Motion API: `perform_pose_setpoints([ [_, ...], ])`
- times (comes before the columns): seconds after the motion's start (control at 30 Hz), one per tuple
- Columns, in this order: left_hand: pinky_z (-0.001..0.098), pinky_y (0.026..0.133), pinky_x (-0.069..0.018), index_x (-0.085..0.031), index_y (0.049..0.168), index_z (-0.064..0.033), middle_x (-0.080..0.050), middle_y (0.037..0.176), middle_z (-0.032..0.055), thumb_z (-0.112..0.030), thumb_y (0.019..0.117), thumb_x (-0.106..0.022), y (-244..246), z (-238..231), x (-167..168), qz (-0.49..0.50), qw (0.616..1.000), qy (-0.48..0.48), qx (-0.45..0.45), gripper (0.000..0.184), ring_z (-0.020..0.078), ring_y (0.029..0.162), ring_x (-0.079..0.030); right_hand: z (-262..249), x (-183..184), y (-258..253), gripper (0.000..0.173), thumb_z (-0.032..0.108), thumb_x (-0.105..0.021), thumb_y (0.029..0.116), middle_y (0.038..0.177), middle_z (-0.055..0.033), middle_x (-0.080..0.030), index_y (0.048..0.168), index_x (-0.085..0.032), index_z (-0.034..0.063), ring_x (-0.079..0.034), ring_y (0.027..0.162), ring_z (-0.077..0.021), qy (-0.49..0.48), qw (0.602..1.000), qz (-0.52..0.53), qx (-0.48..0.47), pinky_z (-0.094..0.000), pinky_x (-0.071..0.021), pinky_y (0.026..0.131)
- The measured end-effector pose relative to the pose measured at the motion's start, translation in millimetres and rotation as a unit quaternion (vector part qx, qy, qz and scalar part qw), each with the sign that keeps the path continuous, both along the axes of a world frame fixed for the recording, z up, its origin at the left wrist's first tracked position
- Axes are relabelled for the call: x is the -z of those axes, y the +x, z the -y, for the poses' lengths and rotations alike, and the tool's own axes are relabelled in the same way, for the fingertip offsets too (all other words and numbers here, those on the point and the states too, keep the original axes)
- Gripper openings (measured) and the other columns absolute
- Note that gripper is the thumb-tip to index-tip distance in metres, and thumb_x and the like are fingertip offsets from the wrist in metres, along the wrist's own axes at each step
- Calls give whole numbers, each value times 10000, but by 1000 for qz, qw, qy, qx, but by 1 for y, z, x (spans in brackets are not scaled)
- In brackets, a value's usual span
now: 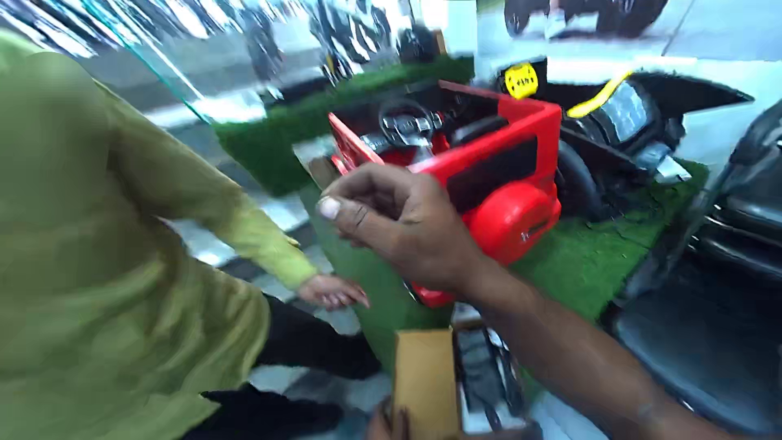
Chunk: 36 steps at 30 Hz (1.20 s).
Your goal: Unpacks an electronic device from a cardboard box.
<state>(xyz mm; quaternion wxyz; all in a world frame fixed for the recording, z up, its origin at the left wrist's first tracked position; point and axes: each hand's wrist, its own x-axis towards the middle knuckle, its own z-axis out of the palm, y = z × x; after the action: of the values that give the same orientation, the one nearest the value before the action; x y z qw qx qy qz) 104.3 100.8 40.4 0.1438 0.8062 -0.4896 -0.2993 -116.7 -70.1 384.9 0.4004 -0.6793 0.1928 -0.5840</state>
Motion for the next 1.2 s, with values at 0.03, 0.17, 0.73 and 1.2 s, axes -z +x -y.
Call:
perform_pose_setpoints([
  [0.03,645,1005,-483,-466,1476,3,-655,1255,273,-305,992,-619,-1,-6,2,-1,1000,17,3,593,436,1156,-644,-12,28,-14,144,58,-604,997,830,-76,-693,1080,-678,-35,-676,709,-135,6,1000,-14,27,-331,-612,663],
  [0.17,663,1082,-403,-366,1549,6,-483,1470,312,-332,905,-690,-11,-22,16,82,996,-30,31,796,493,1326,-506,-72,199,-71,185,207,-663,977,970,-55,-716,1112,-697,84,-704,831,-169,256,925,-227,163,-393,-621,739],
  [0.73,690,1037,-398,-403,1558,-72,-316,1585,327,-438,651,-927,-30,-2,43,174,980,-58,80,1109,557,1357,-435,-71,382,-11,1562,637,-953,465,1691,-258,36,1663,-41,222,-449,1333,-531,497,632,-565,185,-616,-539,910],
  [1.2,530,1101,-424,-554,1457,-141,-492,1537,81,-476,854,-700,-49,4,63,52,956,-18,288,705,303,1404,-475,-85,392,8,1448,572,-910,520,1685,-265,49,1660,-83,232,-492,1284,-516,446,607,-621,218,-585,-564,828],
])
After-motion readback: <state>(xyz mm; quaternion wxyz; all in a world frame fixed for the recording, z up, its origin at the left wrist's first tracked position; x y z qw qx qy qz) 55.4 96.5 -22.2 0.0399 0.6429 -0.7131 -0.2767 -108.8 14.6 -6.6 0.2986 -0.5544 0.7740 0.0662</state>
